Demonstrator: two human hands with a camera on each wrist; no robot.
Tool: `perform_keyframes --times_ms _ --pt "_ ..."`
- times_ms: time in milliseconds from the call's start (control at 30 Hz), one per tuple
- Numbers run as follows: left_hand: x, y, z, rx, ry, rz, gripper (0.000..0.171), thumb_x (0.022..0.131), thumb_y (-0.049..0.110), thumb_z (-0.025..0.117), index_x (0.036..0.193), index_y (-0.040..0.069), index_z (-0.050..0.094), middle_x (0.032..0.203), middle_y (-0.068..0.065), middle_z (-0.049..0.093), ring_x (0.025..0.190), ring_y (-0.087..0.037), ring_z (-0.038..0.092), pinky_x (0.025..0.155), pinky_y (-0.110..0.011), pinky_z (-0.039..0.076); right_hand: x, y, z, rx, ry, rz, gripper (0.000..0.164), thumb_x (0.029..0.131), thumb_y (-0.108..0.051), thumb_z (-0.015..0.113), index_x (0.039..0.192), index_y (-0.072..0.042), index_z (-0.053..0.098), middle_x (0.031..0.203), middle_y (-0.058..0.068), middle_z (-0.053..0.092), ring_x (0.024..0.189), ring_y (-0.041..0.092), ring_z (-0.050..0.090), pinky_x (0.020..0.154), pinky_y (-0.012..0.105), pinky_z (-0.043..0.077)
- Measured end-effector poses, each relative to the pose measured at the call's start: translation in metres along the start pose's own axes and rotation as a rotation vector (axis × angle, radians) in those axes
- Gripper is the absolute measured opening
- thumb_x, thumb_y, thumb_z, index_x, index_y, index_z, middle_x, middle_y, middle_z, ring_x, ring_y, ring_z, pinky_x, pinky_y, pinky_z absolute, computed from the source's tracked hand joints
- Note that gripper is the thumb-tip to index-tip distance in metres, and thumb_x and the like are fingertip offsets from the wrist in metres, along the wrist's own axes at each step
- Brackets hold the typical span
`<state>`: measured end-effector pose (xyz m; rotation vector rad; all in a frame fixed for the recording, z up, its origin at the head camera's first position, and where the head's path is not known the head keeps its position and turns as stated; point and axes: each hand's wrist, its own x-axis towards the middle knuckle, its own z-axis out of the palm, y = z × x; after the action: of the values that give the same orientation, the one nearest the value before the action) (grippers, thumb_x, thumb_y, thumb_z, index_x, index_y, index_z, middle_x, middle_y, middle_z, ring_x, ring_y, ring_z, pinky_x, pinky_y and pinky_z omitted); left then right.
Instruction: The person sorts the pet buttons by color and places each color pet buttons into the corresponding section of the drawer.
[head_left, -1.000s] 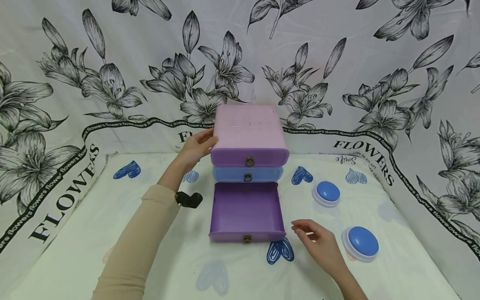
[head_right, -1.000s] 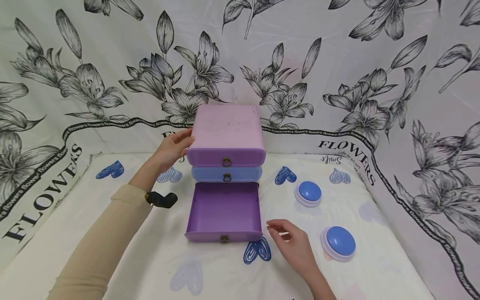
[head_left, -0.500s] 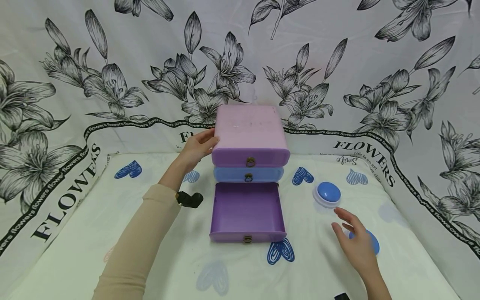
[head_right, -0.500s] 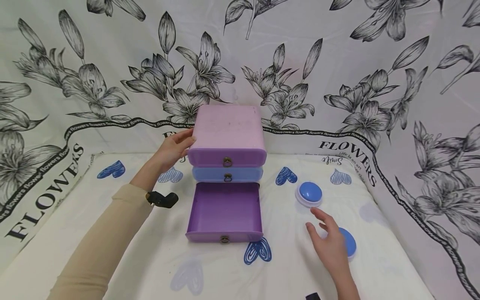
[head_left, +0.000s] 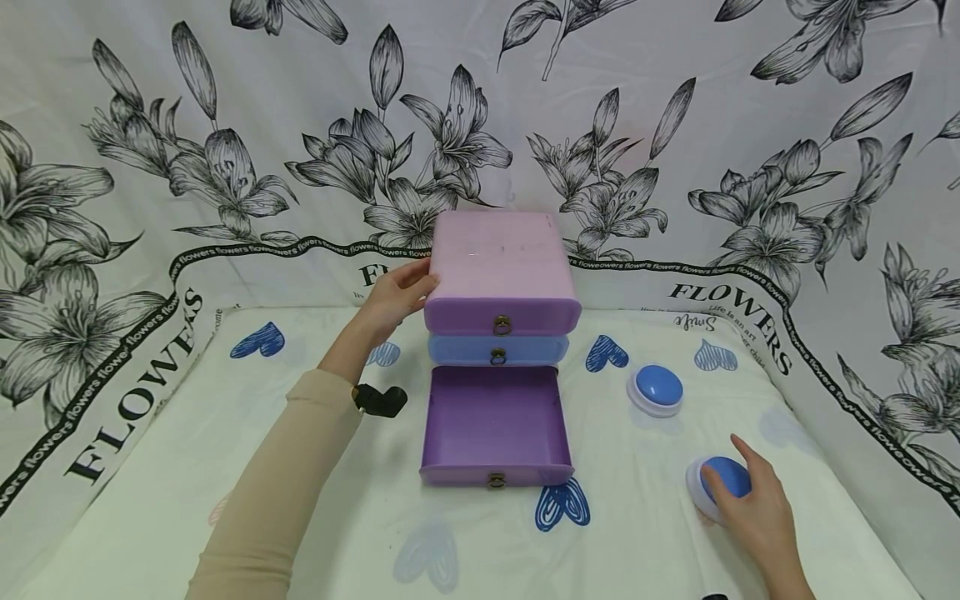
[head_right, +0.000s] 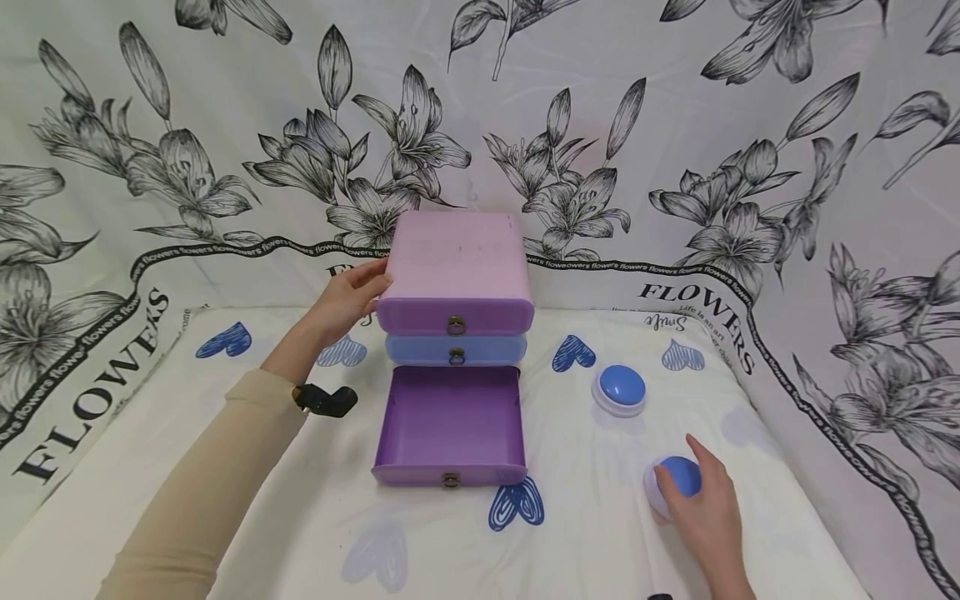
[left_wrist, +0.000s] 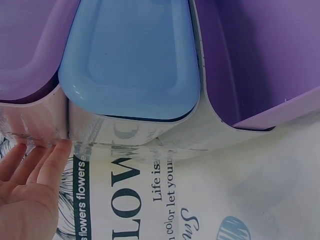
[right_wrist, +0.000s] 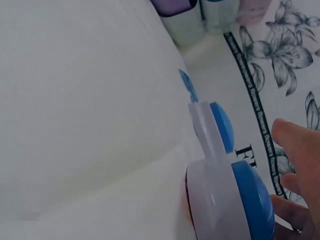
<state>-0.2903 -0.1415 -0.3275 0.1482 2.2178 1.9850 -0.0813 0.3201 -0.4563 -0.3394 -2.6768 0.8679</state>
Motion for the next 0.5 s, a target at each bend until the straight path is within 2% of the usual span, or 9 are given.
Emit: perform_keyframes --times_ms 300,500 --pt "-0.001 -0.002 0.001 0.018 0.017 0.015 0.059 0.09 0.033 0.059 0.142 0.019 0.036 0.142 -0.002 0.04 0.126 -0.016 0.044 0.101 -0.034 0.044 -0.003 0.019 -0.001 -0.057 -0.087 0.054 0.084 0.084 -0.033 0.065 0.143 0.007 0.019 0.13 0.039 0.033 0.117 0.054 0.032 0.092 0.066 0.03" --pt "0.0 -0.003 0.001 0.022 0.021 0.021 0.059 0.09 0.034 0.059 0.142 0.019 0.036 0.142 -0.002 0.041 0.125 -0.017 0.045 0.101 -0.034 0.044 -0.003 0.022 0.0 -0.092 -0.166 0.119 0.088 0.085 -0.039 0.062 0.14 0.013 0.017 0.13 0.041 0.031 0.115 0.056 0.033 0.093 0.068 0.031"
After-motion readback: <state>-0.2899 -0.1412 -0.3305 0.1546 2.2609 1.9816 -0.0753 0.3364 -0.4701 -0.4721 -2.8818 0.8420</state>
